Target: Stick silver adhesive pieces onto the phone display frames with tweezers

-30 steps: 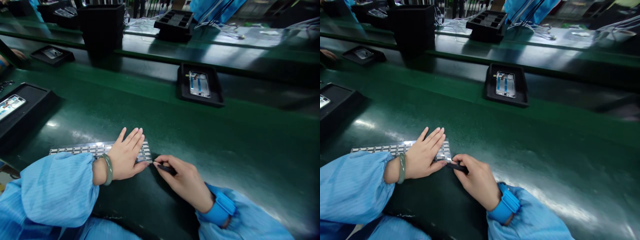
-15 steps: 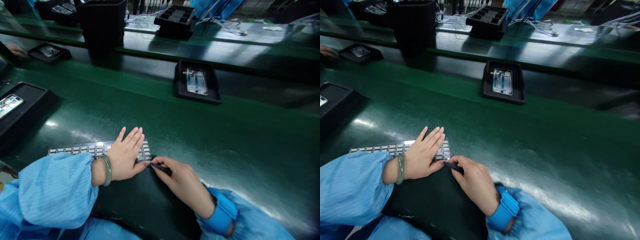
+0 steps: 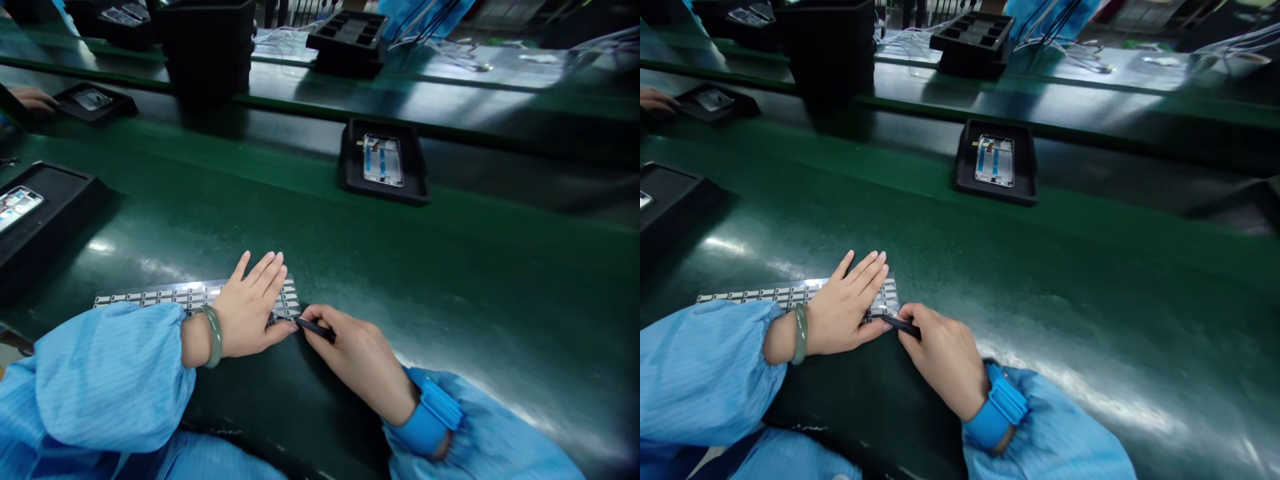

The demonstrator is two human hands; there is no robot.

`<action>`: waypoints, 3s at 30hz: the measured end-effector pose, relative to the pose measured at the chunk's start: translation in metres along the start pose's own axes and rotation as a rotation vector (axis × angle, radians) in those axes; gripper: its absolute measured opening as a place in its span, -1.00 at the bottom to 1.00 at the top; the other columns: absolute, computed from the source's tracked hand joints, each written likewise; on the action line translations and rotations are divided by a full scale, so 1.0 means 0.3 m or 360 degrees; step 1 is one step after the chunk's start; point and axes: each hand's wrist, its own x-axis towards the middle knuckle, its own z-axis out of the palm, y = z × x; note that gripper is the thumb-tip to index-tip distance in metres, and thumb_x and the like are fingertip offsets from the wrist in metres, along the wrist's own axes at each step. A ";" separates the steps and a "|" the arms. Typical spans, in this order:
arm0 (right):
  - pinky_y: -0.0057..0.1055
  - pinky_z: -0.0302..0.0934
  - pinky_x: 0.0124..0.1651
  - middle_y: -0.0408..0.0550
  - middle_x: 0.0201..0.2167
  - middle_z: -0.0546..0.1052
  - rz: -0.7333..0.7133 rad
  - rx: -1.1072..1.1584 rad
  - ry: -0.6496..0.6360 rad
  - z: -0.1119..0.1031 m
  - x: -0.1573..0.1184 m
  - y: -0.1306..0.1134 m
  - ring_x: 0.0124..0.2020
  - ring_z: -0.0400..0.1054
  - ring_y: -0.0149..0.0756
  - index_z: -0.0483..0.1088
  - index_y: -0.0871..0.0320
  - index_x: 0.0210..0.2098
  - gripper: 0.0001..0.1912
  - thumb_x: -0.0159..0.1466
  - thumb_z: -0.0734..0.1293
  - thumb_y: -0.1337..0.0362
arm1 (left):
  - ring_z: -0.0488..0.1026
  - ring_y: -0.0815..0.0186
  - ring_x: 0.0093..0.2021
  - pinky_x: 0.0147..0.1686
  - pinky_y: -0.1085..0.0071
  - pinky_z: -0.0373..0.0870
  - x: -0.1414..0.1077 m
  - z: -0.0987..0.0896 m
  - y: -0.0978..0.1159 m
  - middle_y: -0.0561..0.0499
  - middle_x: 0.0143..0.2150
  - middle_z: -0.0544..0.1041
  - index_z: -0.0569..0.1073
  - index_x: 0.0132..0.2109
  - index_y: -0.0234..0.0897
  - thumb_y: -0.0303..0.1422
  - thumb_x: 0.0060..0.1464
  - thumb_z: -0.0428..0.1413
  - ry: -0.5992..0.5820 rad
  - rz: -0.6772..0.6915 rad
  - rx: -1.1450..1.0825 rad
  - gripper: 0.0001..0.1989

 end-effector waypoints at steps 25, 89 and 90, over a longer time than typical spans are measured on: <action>-0.51 0.13 -0.51 -0.21 -0.54 0.51 -0.0044 0.0131 -0.0029 -0.020 0.048 0.012 -0.56 0.37 -0.39 0.38 0.08 -0.37 -0.91 0.15 0.24 0.33 | -0.17 0.06 0.32 0.25 -0.01 -0.25 0.005 0.001 -0.003 -0.26 0.32 -0.04 0.07 0.27 -0.52 -0.10 0.27 -0.25 0.0028 -0.0007 0.0013 -0.39; -0.46 0.36 -0.59 -0.13 -0.59 0.49 0.0989 0.1124 0.1020 -0.187 -0.237 0.302 -0.64 0.41 -0.34 0.31 0.17 -0.24 -0.62 0.07 0.42 0.07 | 0.18 0.21 0.21 0.27 0.05 -0.29 0.516 0.066 0.241 -0.05 0.03 0.44 0.39 -0.28 -0.29 -0.38 0.12 0.15 -0.0149 0.1104 -0.0843 -0.92; -0.47 0.35 -0.61 -0.13 -0.60 0.49 0.0985 0.1095 0.0973 -0.191 -0.242 0.303 -0.66 0.40 -0.35 0.31 0.17 -0.24 -0.64 0.09 0.41 0.08 | 0.17 0.21 0.22 0.28 0.05 -0.30 0.522 0.067 0.245 -0.04 0.03 0.44 0.39 -0.28 -0.29 -0.41 0.12 0.15 -0.0160 0.1125 -0.0847 -0.93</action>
